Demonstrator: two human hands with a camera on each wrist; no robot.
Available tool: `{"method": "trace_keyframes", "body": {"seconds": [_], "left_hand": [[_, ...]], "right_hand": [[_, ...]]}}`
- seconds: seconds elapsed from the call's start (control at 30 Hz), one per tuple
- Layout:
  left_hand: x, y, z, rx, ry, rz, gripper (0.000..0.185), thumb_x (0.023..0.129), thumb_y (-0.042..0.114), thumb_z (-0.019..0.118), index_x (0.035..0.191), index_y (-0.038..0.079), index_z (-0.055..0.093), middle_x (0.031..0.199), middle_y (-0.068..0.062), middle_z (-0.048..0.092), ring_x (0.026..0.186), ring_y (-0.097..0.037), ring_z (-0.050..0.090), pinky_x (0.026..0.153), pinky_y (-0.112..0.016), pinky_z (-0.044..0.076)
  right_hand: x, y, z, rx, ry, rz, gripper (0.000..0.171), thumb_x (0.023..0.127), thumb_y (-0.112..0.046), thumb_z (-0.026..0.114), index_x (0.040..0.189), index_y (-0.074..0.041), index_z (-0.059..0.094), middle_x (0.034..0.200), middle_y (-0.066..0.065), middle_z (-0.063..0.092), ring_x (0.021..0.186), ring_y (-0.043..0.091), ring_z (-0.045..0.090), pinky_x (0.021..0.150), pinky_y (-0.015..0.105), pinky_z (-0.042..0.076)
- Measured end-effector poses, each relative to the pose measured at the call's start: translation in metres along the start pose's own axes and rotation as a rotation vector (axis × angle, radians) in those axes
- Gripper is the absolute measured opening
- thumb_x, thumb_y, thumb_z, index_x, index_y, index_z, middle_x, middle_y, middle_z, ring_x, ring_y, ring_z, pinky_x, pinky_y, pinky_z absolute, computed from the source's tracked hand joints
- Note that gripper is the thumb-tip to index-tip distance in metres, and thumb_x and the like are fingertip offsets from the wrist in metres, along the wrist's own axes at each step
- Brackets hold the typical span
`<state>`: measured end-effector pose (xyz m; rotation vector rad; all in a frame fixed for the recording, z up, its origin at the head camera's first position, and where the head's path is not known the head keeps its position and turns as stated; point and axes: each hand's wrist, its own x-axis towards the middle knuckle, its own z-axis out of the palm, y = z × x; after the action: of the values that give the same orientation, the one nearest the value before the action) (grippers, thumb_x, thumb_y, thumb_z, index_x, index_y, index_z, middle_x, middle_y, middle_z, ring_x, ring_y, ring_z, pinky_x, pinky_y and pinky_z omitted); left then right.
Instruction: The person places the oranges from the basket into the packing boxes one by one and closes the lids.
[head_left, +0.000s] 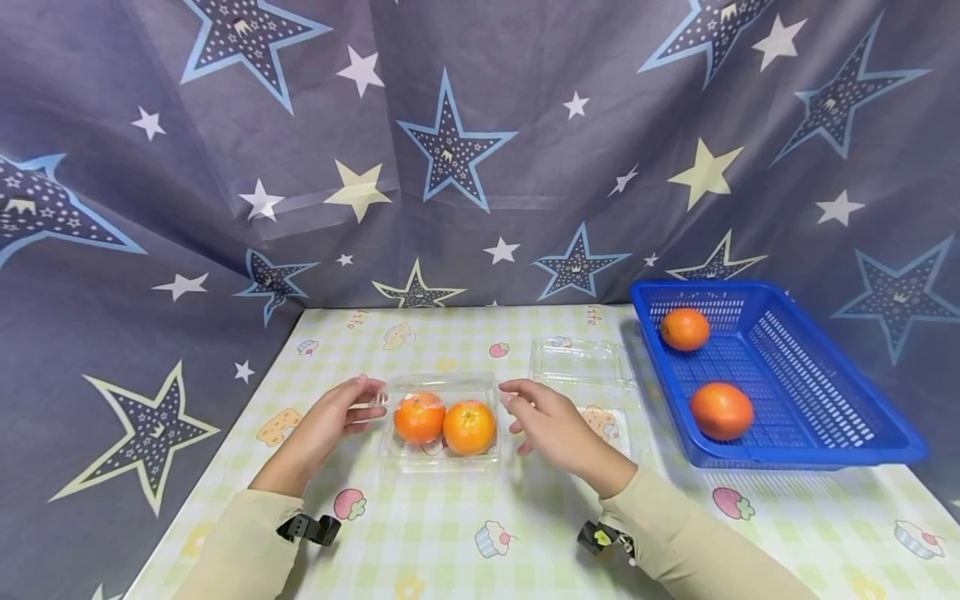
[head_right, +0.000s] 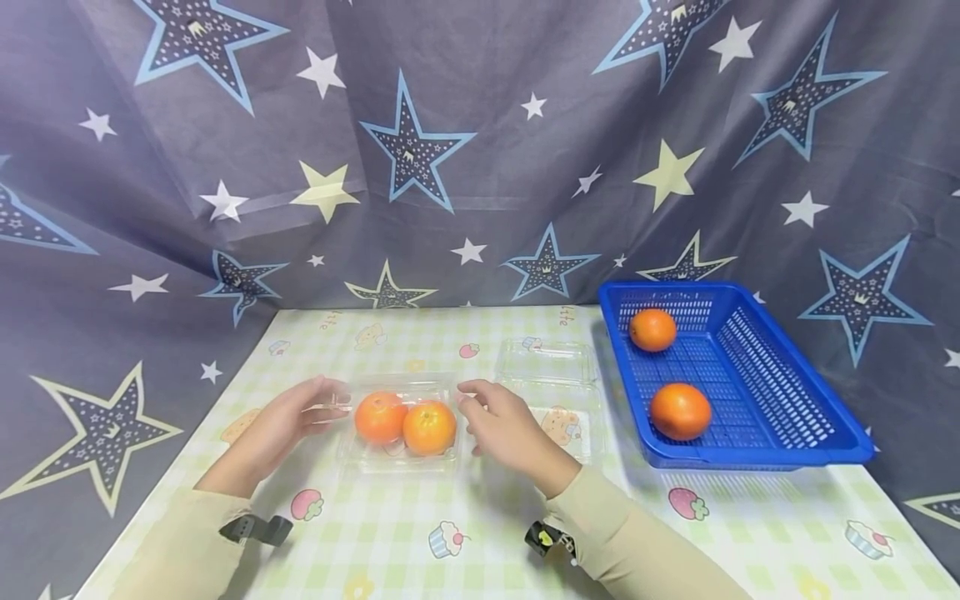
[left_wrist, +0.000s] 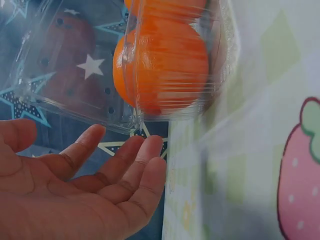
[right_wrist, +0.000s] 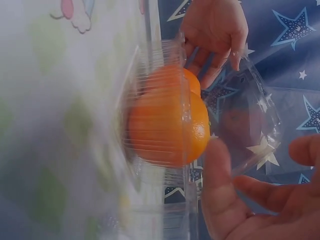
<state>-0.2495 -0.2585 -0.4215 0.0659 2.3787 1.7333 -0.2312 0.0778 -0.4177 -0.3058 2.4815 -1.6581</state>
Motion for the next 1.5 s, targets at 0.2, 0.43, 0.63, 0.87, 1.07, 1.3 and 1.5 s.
{"method": "trace_keyframes", "body": {"seconds": [0.2,0.43,0.63,0.87,1.07,1.3,1.5], "left_hand": [[-0.003,-0.004,0.004,0.003,-0.014,0.000,0.053,0.114,0.038,0.032,0.147,-0.001,0.047,0.149,-0.027,0.049,0.129,-0.034,0.061,0.108,-0.048,0.050],[-0.007,-0.011,0.006,-0.011,-0.003,0.002,0.048,0.112,0.030,0.044,0.148,-0.001,0.047,0.147,-0.025,0.052,0.125,-0.030,0.063,0.102,-0.040,0.054],[-0.009,-0.018,0.005,-0.039,-0.009,0.014,0.044,0.107,0.015,0.046,0.148,0.000,0.046,0.147,-0.024,0.052,0.124,-0.031,0.060,0.102,-0.042,0.053],[-0.012,-0.022,0.005,-0.062,-0.039,0.012,0.048,0.103,0.010,0.049,0.151,0.002,0.043,0.149,-0.023,0.051,0.130,-0.033,0.056,0.103,-0.044,0.052],[-0.010,-0.031,0.005,-0.107,-0.076,0.012,0.048,0.104,0.009,0.050,0.151,0.005,0.041,0.150,-0.023,0.049,0.131,-0.033,0.060,0.099,-0.042,0.055],[-0.009,-0.040,0.004,-0.165,-0.109,0.004,0.055,0.102,0.007,0.053,0.154,0.008,0.036,0.150,-0.024,0.049,0.126,-0.026,0.064,0.096,-0.042,0.056],[-0.007,-0.044,0.003,-0.214,-0.103,-0.037,0.063,0.097,0.002,0.056,0.155,0.006,0.033,0.138,-0.018,0.058,0.113,-0.024,0.066,0.088,-0.039,0.061]], "right_hand": [[-0.003,0.004,0.001,-0.022,-0.034,-0.027,0.036,0.104,-0.027,0.055,0.137,-0.014,0.062,0.105,0.015,0.065,0.073,0.022,0.068,0.055,0.037,0.061],[-0.006,0.006,0.002,-0.074,-0.047,-0.051,0.041,0.102,-0.026,0.061,0.140,-0.010,0.059,0.100,0.010,0.064,0.070,0.033,0.067,0.050,0.041,0.059],[-0.008,0.010,0.004,-0.088,-0.067,-0.058,0.042,0.101,-0.027,0.064,0.140,-0.012,0.057,0.088,0.008,0.065,0.061,0.033,0.068,0.048,0.037,0.057],[-0.010,0.014,0.009,-0.057,-0.096,-0.064,0.044,0.102,-0.025,0.063,0.140,-0.006,0.050,0.083,0.012,0.071,0.050,0.023,0.067,0.047,0.037,0.058],[-0.013,0.017,0.012,-0.051,-0.105,-0.059,0.039,0.102,-0.027,0.066,0.125,-0.003,0.047,0.077,0.014,0.071,0.049,0.024,0.068,0.047,0.037,0.058],[-0.016,0.018,0.014,-0.129,-0.111,-0.089,0.027,0.101,-0.028,0.066,0.105,-0.008,0.049,0.071,0.011,0.070,0.053,0.026,0.071,0.044,0.032,0.051],[-0.015,0.020,0.015,-0.231,-0.088,-0.127,0.023,0.101,-0.028,0.065,0.100,-0.012,0.050,0.068,-0.002,0.064,0.054,0.017,0.071,0.046,0.027,0.048]]}}
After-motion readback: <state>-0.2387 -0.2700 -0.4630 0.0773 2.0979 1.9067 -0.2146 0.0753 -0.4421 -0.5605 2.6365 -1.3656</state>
